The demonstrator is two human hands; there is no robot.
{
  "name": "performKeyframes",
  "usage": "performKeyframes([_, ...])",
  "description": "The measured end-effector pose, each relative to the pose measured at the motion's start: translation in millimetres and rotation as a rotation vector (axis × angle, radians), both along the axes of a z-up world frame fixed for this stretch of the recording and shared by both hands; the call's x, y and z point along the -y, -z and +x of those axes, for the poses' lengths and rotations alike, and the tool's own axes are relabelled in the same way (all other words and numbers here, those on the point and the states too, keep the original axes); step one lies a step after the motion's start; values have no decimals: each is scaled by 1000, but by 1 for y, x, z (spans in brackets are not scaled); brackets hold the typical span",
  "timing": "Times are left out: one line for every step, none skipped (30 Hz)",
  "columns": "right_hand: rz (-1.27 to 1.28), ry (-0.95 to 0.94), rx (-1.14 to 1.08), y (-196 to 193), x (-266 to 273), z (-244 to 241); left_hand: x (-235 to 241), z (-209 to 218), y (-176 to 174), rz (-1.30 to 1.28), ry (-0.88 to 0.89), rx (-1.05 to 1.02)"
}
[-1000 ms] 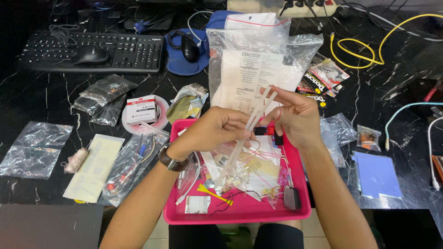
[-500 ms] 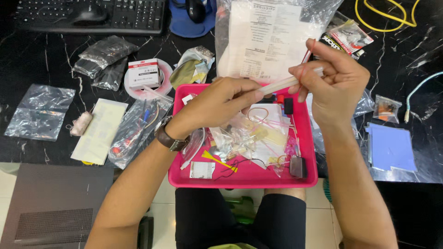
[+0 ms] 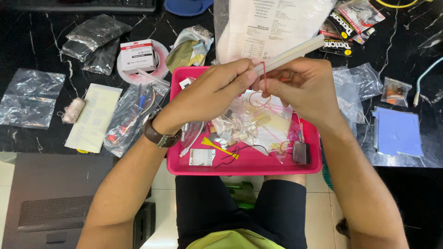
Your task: The person sits at a cluttered electronics workbench and organizes small components from a pink tray. They pick up items such as syringes, wires, and small parts, place them into clear plastic bags, and arrange them on the table. The person occasionally moves items between the tray and the table, handling them one at a time.
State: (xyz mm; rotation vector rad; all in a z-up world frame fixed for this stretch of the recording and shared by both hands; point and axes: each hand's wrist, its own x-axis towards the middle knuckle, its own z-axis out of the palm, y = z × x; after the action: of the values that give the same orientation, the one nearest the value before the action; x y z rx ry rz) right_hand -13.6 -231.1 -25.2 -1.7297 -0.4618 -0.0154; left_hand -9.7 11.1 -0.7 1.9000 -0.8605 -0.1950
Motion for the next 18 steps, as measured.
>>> performKeyframes([-1, 2, -4, -2, 1, -2, 1, -1, -2, -1, 2, -4])
performKeyframes([-47, 1, 74, -3, 1, -4, 1, -3, -4, 4, -44, -43])
performKeyframes([-92, -1, 153, -5, 1, -6, 1, -6, -7, 8, -90, -82])
performKeyframes([-90, -2, 153, -12, 2, -10, 1, -3, -1, 10, -92, -82])
performKeyframes([-190, -22, 183, -19, 3, -14, 1, -1, 4, -208, -65, -221])
performKeyframes([-291, -44, 213, -26, 4, -17, 1, 1, 8, -430, -39, -359])
performKeyframes([-289, -48, 216, -23, 6, -16, 0, 1, 7, -429, -43, -356])
performKeyframes([-63, -124, 208, -19, 8, -16, -2, 1, 5, -491, -82, -490])
performKeyframes([163, -197, 197, -15, 10, -15, -3, 1, 4, -553, -122, -624])
performKeyframes([165, -200, 198, -12, 10, -16, -3, -2, 2, -552, -125, -623])
performKeyframes([319, -188, 70, -8, 10, -16, -3, -5, -1, -538, -103, -571])
performKeyframes([474, -173, -60, -5, 11, -18, -2, -8, -3, -523, -80, -520])
performKeyframes([476, -174, -61, -6, 8, -21, 0, -12, -3, -522, -82, -521])
performKeyframes([654, -180, -210, -8, 5, -23, 4, -14, -4, -549, -63, -371])
performKeyframes([831, -183, -359, -11, 3, -26, 7, -17, -5, -576, -45, -221])
performKeyframes([829, -187, -351, -6, 4, -26, 9, -19, -1, -577, -43, -211])
performKeyframes([977, -211, -397, -1, 6, -26, 12, -20, 3, -522, -84, -134])
performKeyframes([1123, -238, -430, 1, 8, -23, 15, -18, 5, -467, -117, -48])
